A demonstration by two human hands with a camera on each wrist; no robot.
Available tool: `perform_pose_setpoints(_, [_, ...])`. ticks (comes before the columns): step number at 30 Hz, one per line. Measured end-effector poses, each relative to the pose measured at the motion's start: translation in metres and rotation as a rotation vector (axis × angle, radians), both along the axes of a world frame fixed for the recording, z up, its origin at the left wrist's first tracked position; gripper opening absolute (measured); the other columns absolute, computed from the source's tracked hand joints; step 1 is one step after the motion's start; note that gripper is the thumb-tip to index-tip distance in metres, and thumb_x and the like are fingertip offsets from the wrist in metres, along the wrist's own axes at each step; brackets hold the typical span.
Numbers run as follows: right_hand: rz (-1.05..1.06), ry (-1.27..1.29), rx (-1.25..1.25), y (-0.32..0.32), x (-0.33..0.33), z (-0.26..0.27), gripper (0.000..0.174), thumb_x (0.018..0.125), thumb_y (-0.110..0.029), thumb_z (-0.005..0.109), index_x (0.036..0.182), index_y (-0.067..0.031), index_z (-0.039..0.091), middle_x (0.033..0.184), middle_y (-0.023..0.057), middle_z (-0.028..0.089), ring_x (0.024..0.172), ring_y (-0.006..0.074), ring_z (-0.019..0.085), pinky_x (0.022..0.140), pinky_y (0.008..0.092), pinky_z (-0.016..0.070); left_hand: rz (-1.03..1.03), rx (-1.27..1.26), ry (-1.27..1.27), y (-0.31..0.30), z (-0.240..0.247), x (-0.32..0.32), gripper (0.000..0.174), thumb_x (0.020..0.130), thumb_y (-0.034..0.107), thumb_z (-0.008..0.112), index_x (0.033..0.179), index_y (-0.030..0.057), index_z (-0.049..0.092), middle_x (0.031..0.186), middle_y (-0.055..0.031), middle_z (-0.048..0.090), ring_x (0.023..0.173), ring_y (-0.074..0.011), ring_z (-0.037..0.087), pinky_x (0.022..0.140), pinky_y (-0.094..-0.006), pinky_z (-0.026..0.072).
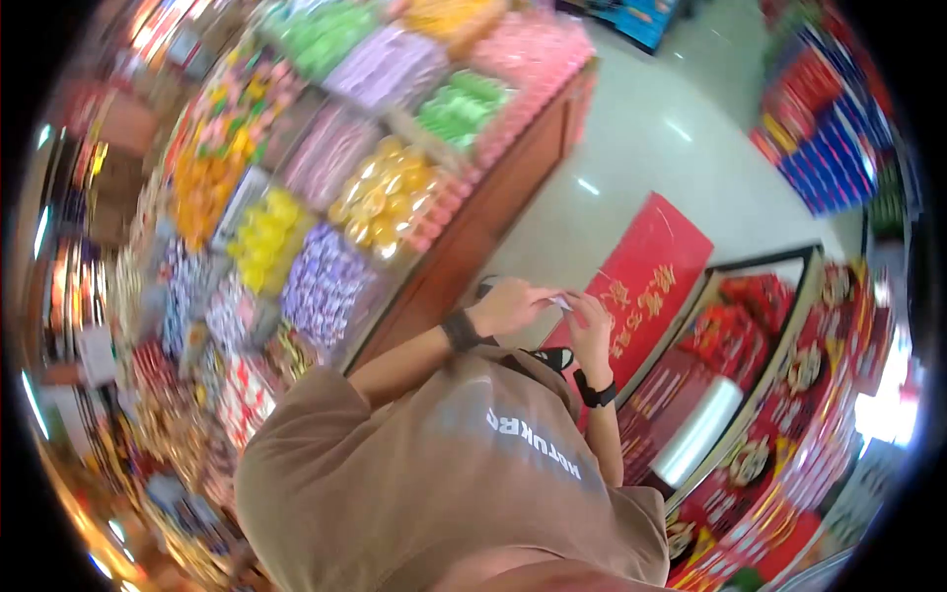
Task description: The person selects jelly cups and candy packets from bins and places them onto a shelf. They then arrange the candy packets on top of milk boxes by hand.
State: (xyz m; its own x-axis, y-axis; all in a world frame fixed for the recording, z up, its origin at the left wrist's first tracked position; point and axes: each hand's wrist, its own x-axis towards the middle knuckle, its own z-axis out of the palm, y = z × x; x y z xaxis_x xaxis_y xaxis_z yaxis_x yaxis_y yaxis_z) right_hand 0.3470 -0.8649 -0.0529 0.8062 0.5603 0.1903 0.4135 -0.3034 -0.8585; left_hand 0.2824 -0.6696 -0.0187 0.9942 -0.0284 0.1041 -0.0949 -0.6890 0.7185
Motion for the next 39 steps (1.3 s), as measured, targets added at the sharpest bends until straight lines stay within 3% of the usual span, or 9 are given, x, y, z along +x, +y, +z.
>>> perform_pose_setpoints(8, [0.380, 0.016, 0.018, 0.208, 0.005, 0.021, 0.030, 0.089, 0.002, 0.064, 0.117, -0.0032, 0.069, 0.100, 0.0194, 0.065, 0.090, 0.0362, 0.065, 0.079, 0.0420, 0.0523, 0.558, -0.260, -0.125, 0.141, 0.022, -0.067, 0.041, 0.091, 0.008, 0.068, 0.132, 0.0098, 0.064, 0.111, -0.0191, 0.071, 0.097, -0.0341, 0.071, 0.083, -0.0391, 0.0554])
perform_pose_setpoints(12, [0.581, -0.042, 0.076, 0.318, -0.003, 0.044, 0.032, 0.089, -0.001, 0.064, 0.121, 0.0007, 0.066, 0.108, 0.0211, 0.066, 0.098, 0.0426, 0.064, 0.083, 0.0451, 0.0522, 0.817, -0.314, -0.164, 0.211, 0.016, -0.094, 0.041, 0.097, 0.012, 0.064, 0.138, 0.0068, 0.060, 0.120, -0.0222, 0.067, 0.106, -0.0357, 0.068, 0.089, -0.0382, 0.0535])
perform_pose_setpoints(16, [0.838, -0.133, 0.023, 0.430, -0.012, 0.061, 0.031, 0.094, -0.007, 0.060, 0.123, 0.0020, 0.065, 0.114, 0.0241, 0.066, 0.104, 0.0450, 0.063, 0.086, 0.0470, 0.0518, 0.952, 0.081, -0.370, 0.290, 0.007, -0.117, 0.038, 0.099, 0.013, 0.062, 0.136, 0.0044, 0.061, 0.120, -0.0239, 0.067, 0.109, -0.0381, 0.066, 0.092, -0.0408, 0.0521])
perform_pose_setpoints(23, [1.076, -0.352, 0.046, 0.601, -0.035, 0.024, 0.031, 0.098, -0.010, 0.051, 0.123, 0.0019, 0.064, 0.107, 0.0271, 0.068, 0.101, 0.0469, 0.063, 0.085, 0.0492, 0.0517, 1.217, 0.107, -0.329, 0.413, -0.026, -0.143, 0.030, 0.098, 0.014, 0.059, 0.125, 0.0023, 0.065, 0.108, -0.0217, 0.067, 0.101, -0.0408, 0.062, 0.088, -0.0461, 0.0506])
perform_pose_setpoints(28, [1.134, -0.339, -0.053, 0.669, -0.052, -0.016, 0.026, 0.092, -0.008, 0.052, 0.113, 0.0005, 0.065, 0.108, 0.0263, 0.067, 0.095, 0.0458, 0.063, 0.083, 0.0516, 0.0516, 1.393, 0.482, -0.086, 0.464, -0.063, -0.133, 0.044, 0.089, 0.014, 0.061, 0.131, -0.0006, 0.059, 0.120, -0.0241, 0.062, 0.122, -0.0437, 0.052, 0.099, -0.0507, 0.0449])
perform_pose_setpoints(32, [1.055, -0.614, 0.068, 0.704, -0.054, -0.076, 0.022, 0.086, -0.009, 0.058, 0.104, -0.0044, 0.069, 0.099, 0.0217, 0.068, 0.094, 0.0425, 0.064, 0.081, 0.0514, 0.0521, 1.408, 0.527, 0.033, 0.458, -0.089, -0.120, 0.062, 0.080, 0.016, 0.064, 0.136, -0.0078, 0.051, 0.135, -0.0251, 0.056, 0.139, -0.0409, 0.042, 0.114, -0.0504, 0.0344])
perform_pose_setpoints(33, [1.053, -0.545, -0.177, 0.704, -0.056, -0.075, 0.031, 0.088, -0.011, 0.060, 0.117, -0.0065, 0.070, 0.118, 0.0221, 0.067, 0.110, 0.0417, 0.063, 0.093, 0.0480, 0.0516, 1.391, 0.550, 0.003, 0.456, -0.092, -0.121, 0.063, 0.079, 0.017, 0.066, 0.135, -0.0076, 0.051, 0.135, -0.0260, 0.055, 0.136, -0.0417, 0.043, 0.113, -0.0502, 0.0358])
perform_pose_setpoints(36, [1.084, -0.515, -0.307, 0.711, -0.058, -0.077, 0.034, 0.088, -0.014, 0.061, 0.120, -0.0097, 0.069, 0.126, 0.0195, 0.065, 0.120, 0.0416, 0.059, 0.099, 0.0492, 0.0483, 1.372, 0.492, -0.014, 0.455, -0.094, -0.125, 0.059, 0.078, 0.018, 0.067, 0.129, -0.0083, 0.054, 0.136, -0.0265, 0.055, 0.140, -0.0400, 0.042, 0.114, -0.0489, 0.0349])
perform_pose_setpoints(39, [1.074, -0.746, -0.160, 0.714, -0.057, -0.092, 0.035, 0.088, -0.017, 0.062, 0.122, -0.0146, 0.070, 0.133, 0.0135, 0.064, 0.127, 0.0424, 0.054, 0.105, 0.0517, 0.0435, 1.390, 0.437, -0.037, 0.453, -0.088, -0.122, 0.055, 0.080, 0.018, 0.064, 0.127, -0.0084, 0.055, 0.133, -0.0259, 0.059, 0.141, -0.0379, 0.043, 0.113, -0.0476, 0.0350])
